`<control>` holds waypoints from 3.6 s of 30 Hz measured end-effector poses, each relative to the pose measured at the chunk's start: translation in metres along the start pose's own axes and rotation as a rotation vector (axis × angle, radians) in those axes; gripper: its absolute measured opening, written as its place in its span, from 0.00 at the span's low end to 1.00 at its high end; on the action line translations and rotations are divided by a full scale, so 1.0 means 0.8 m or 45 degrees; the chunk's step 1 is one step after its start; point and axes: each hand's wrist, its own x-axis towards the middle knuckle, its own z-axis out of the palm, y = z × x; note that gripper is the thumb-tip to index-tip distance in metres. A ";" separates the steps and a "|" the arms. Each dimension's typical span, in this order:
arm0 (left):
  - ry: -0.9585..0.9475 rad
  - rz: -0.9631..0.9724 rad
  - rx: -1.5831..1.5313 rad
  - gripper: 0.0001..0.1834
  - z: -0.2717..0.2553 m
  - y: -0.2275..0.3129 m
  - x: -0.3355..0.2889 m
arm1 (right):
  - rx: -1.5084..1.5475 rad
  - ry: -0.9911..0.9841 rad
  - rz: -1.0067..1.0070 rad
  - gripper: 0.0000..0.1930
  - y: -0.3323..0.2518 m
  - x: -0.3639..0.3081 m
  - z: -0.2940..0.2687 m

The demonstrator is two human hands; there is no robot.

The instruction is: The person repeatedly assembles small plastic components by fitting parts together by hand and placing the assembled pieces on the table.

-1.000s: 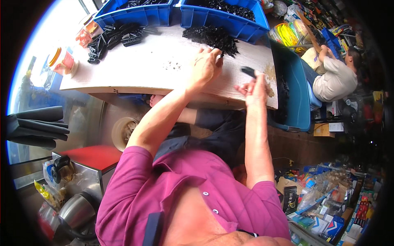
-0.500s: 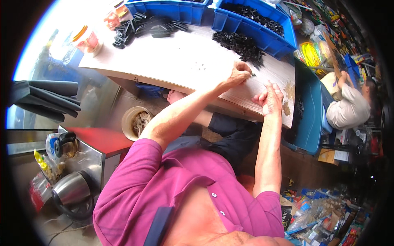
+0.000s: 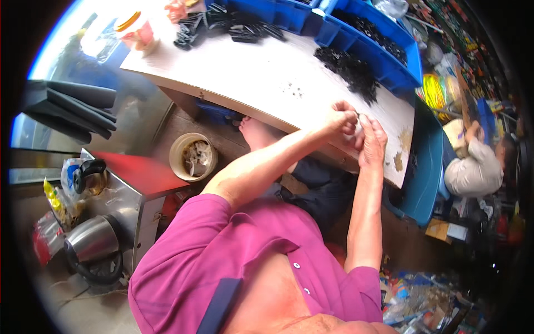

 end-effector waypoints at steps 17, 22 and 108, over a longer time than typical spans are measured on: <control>-0.076 0.102 0.294 0.07 -0.025 0.024 -0.024 | 0.081 -0.087 -0.027 0.11 0.000 -0.010 0.020; 0.986 1.087 1.740 0.14 -0.102 0.150 -0.010 | 0.195 -0.089 -0.024 0.09 0.000 -0.016 0.014; 0.860 1.325 2.894 0.13 -0.243 0.283 -0.008 | 0.383 0.879 0.177 0.17 -0.059 0.013 -0.047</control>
